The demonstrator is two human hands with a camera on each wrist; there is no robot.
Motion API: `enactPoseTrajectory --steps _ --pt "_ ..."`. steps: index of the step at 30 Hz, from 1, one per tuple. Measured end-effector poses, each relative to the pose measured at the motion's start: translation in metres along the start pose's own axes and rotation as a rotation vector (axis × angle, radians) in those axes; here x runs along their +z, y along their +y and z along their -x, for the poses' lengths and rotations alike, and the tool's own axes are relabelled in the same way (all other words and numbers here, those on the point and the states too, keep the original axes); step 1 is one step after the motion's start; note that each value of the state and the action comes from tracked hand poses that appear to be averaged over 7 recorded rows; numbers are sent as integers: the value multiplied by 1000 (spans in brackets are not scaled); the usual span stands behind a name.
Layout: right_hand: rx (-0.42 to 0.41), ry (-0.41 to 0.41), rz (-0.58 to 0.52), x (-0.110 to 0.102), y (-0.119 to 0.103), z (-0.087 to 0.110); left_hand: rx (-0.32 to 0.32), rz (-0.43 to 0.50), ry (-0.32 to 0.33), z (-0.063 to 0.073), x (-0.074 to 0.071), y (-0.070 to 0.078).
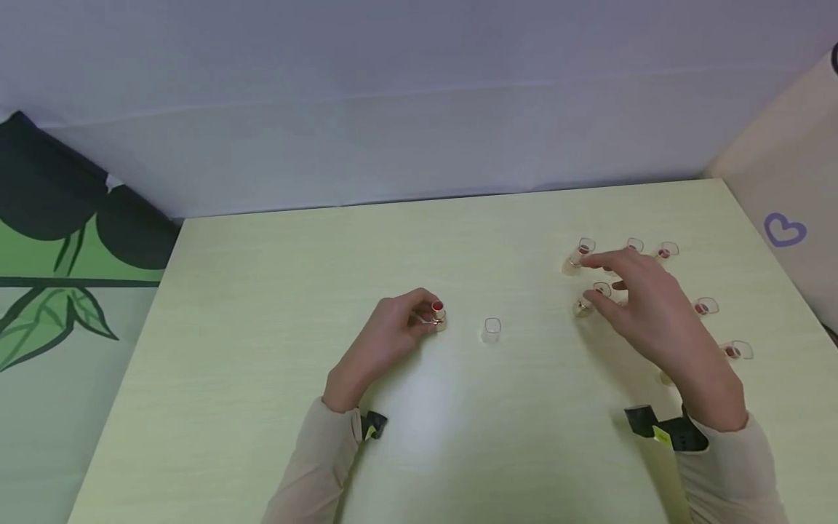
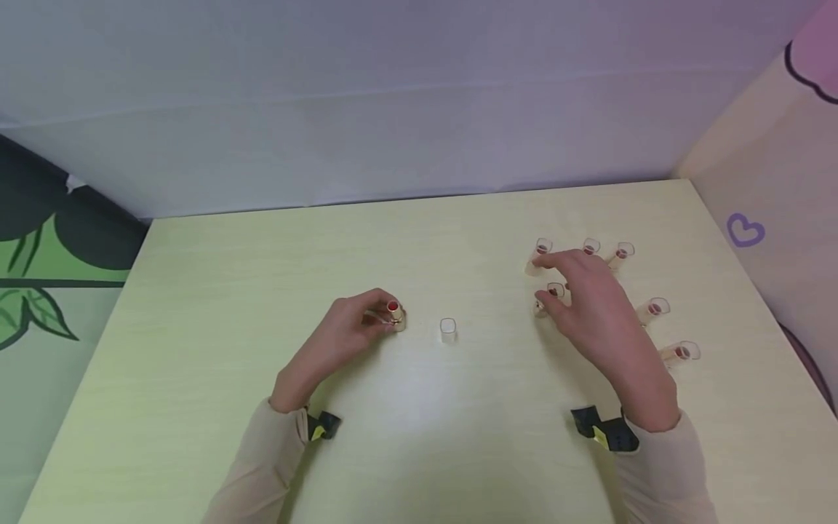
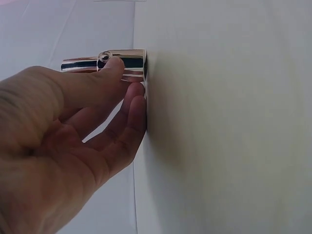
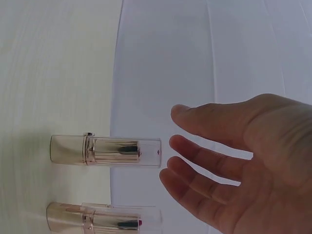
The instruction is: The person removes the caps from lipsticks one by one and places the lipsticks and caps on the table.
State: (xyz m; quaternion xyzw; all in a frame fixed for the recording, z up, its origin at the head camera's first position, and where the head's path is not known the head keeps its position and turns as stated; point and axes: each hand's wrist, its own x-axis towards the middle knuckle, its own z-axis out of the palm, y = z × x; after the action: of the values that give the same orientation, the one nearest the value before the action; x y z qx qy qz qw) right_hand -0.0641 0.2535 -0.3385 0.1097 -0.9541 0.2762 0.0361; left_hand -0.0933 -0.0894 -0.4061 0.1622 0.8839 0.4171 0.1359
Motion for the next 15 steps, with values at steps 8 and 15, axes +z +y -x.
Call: enactPoseTrajectory --steps 8,15 --pt "55 -108 4 7 5 -5 19 -6 -17 -1 -2 -2" --pt "77 -151 20 11 5 -6 6 -19 -31 -1 -3 -3"
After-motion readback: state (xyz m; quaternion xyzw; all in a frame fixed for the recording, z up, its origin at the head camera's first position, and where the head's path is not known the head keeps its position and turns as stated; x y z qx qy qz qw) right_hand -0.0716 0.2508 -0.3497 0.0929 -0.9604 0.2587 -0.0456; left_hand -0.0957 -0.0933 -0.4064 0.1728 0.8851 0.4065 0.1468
